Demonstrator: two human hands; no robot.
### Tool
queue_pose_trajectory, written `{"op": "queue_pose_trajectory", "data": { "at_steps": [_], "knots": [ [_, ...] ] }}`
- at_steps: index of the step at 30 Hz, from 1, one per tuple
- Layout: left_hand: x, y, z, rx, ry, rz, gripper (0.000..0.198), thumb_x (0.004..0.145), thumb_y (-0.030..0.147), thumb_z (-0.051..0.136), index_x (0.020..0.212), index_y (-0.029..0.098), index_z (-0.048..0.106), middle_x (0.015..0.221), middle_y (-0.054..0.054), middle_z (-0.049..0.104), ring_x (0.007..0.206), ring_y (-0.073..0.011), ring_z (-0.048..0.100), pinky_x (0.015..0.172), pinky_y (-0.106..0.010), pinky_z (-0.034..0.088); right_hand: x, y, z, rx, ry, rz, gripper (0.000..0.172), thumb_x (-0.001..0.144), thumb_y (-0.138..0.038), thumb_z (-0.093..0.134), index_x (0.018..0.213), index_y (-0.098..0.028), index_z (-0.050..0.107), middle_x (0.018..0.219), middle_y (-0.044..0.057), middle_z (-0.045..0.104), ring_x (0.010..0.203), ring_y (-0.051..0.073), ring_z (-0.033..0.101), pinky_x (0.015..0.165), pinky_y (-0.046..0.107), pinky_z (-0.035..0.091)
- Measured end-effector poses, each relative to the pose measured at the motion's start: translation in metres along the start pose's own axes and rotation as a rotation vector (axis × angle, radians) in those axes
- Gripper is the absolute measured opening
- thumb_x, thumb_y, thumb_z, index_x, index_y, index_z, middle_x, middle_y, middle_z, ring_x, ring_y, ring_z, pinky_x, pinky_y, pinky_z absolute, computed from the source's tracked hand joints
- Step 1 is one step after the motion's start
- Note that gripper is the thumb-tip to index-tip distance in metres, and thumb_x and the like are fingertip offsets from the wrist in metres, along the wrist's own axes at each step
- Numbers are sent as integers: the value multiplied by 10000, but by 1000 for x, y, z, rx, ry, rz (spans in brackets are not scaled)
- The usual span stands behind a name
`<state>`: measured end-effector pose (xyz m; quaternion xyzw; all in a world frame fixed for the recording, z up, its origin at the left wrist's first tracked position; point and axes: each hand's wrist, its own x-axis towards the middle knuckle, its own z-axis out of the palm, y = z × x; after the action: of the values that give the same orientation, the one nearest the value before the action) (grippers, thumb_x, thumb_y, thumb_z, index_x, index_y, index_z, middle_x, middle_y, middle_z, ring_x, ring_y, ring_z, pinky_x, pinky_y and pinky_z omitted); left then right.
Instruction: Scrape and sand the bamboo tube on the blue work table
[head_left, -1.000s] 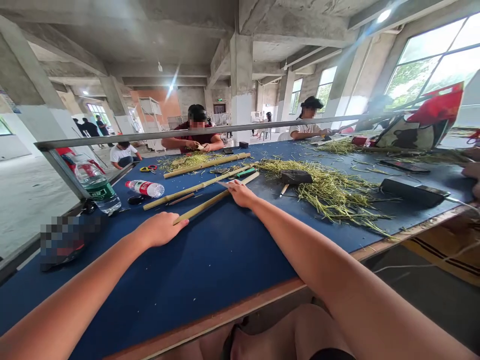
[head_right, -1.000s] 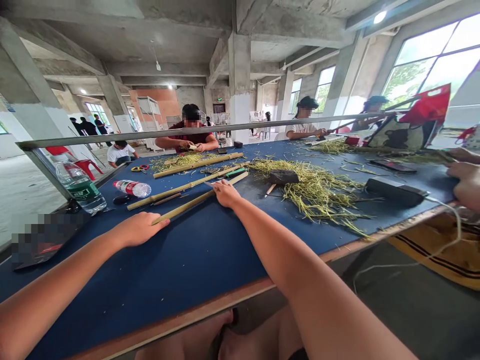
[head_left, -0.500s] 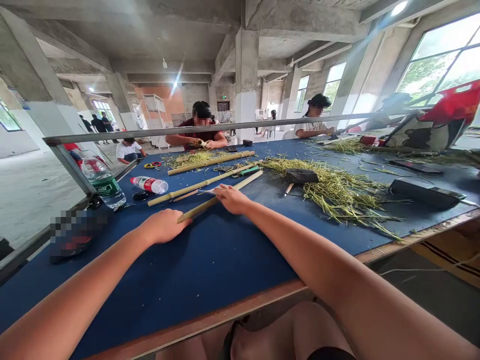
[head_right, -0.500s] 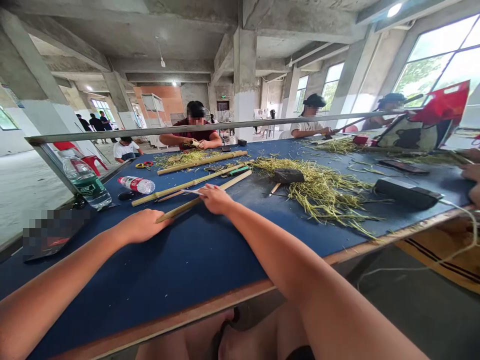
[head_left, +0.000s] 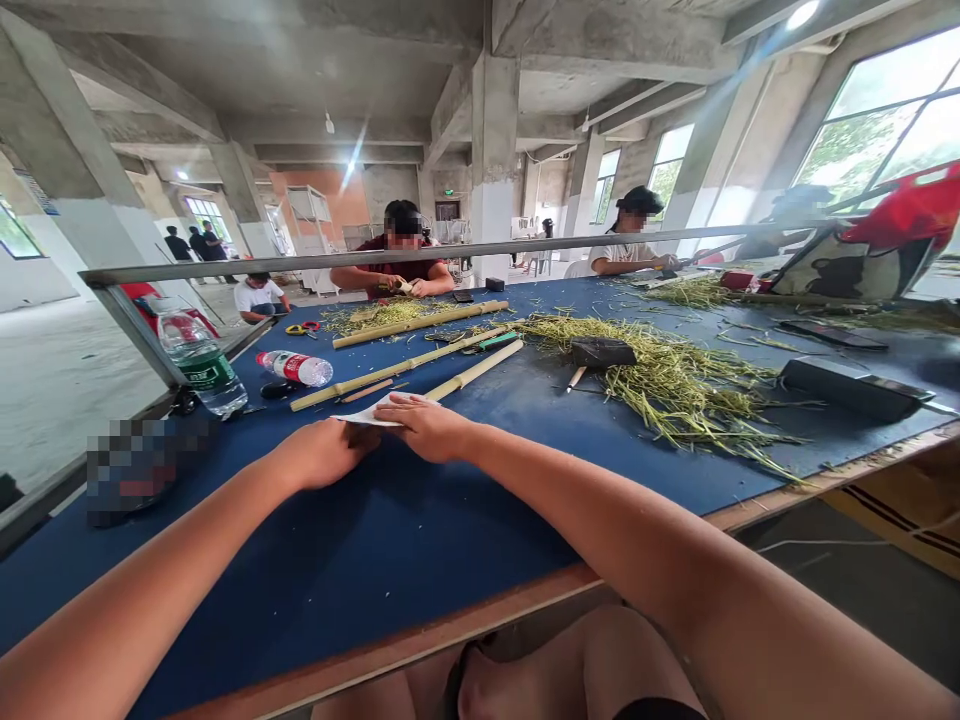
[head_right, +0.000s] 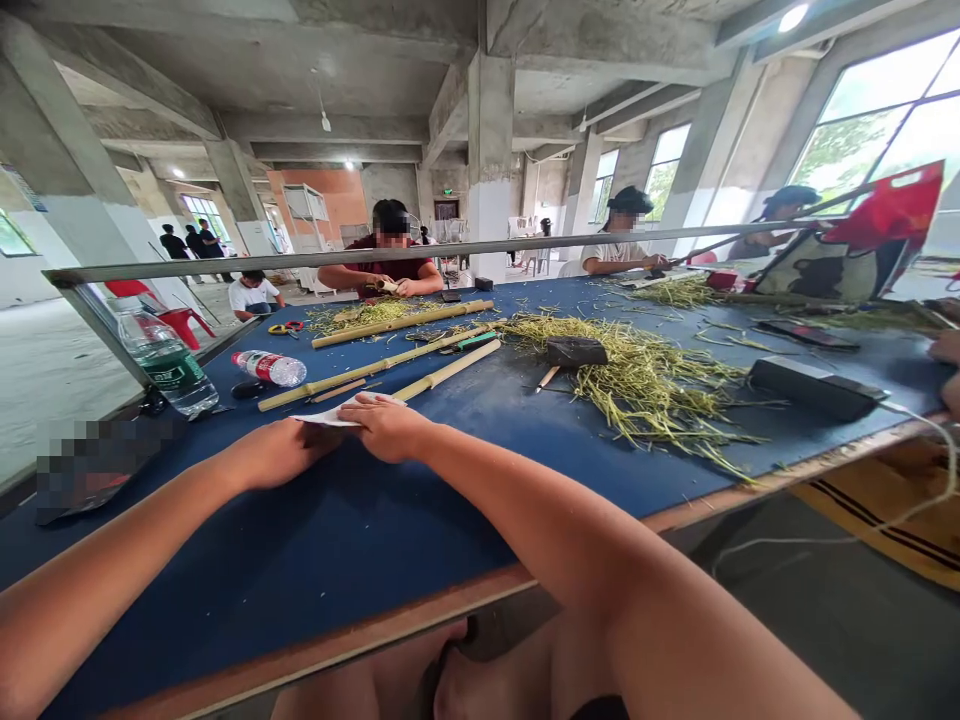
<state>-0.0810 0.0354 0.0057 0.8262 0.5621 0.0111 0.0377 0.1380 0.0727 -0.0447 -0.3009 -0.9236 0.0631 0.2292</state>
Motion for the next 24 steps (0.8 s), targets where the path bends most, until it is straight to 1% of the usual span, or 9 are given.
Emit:
{"op": "queue_pose_trajectory", "data": {
  "at_steps": [2, 7, 9, 10, 12, 16, 18, 21, 24],
  "knots": [
    [0, 2, -2, 37, -59, -18, 558, 936, 664, 373, 1028, 261, 748, 1067, -108, 793, 951, -292, 726, 783, -347, 488, -4, 15, -8, -17, 23, 82, 440, 1061, -245, 382, 1462, -242, 563, 1518, 47, 559, 1509, 220, 351, 1246, 426, 258],
    [-2, 9, -8, 124, -103, -48, 641, 960, 687, 258, 838, 222, 682, 946, -137, 769, 856, -301, 708, 661, -351, 428, -22, 74, -39, -137, 129, 557, 429, 1069, -254, 357, 1410, -207, 613, 1499, 79, 574, 1512, 261, 331, 1240, 464, 249],
    [-3, 11, -9, 133, -107, -40, 632, 967, 676, 246, 810, 224, 659, 927, -133, 763, 855, -297, 703, 650, -347, 414, -27, 83, -45, -169, 154, 643, 439, 1065, -232, 349, 1418, -200, 608, 1507, 87, 562, 1505, 269, 332, 1235, 456, 256],
    [-3, 11, -9, 134, -107, -38, 627, 969, 670, 243, 805, 224, 652, 925, -133, 762, 856, -296, 702, 646, -346, 409, -27, 82, -46, -175, 152, 643, 442, 1061, -227, 358, 1431, -191, 596, 1516, 93, 551, 1502, 271, 334, 1236, 449, 255],
    [-3, 10, -8, 132, -102, -39, 615, 969, 664, 251, 817, 224, 653, 938, -137, 763, 856, -298, 704, 639, -345, 406, -24, 69, -40, -165, 125, 557, 445, 1054, -231, 387, 1453, -171, 574, 1525, 106, 538, 1493, 266, 346, 1241, 428, 247],
    [-2, 9, -6, 113, -98, -52, 575, 958, 639, 308, 886, 218, 692, 972, -150, 772, 851, -304, 715, 641, -347, 420, -10, 23, -16, -81, 34, 222, 451, 1052, -233, 384, 1466, -204, 558, 1531, 67, 539, 1490, 225, 363, 1250, 407, 234],
    [-2, 8, -6, 94, -97, -35, 559, 952, 629, 328, 925, 224, 713, 981, -143, 778, 858, -300, 717, 668, -349, 436, -4, 9, -7, -47, 11, 130, 456, 1057, -242, 370, 1477, -225, 545, 1549, 40, 525, 1511, 216, 337, 1256, 397, 225],
    [-3, 9, -7, 95, -97, -32, 569, 947, 644, 321, 952, 239, 721, 1003, -127, 780, 885, -296, 716, 695, -346, 446, -4, 19, -9, -52, 25, 184, 449, 1060, -260, 372, 1469, -219, 553, 1549, 41, 525, 1528, 224, 308, 1259, 405, 219],
    [-4, 9, -7, 125, -98, -38, 612, 939, 690, 293, 895, 234, 700, 954, -123, 770, 864, -297, 704, 665, -344, 430, -17, 57, -28, -131, 71, 416, 438, 1065, -270, 371, 1441, -188, 580, 1536, 85, 535, 1529, 247, 302, 1256, 438, 213]
  ]
}}
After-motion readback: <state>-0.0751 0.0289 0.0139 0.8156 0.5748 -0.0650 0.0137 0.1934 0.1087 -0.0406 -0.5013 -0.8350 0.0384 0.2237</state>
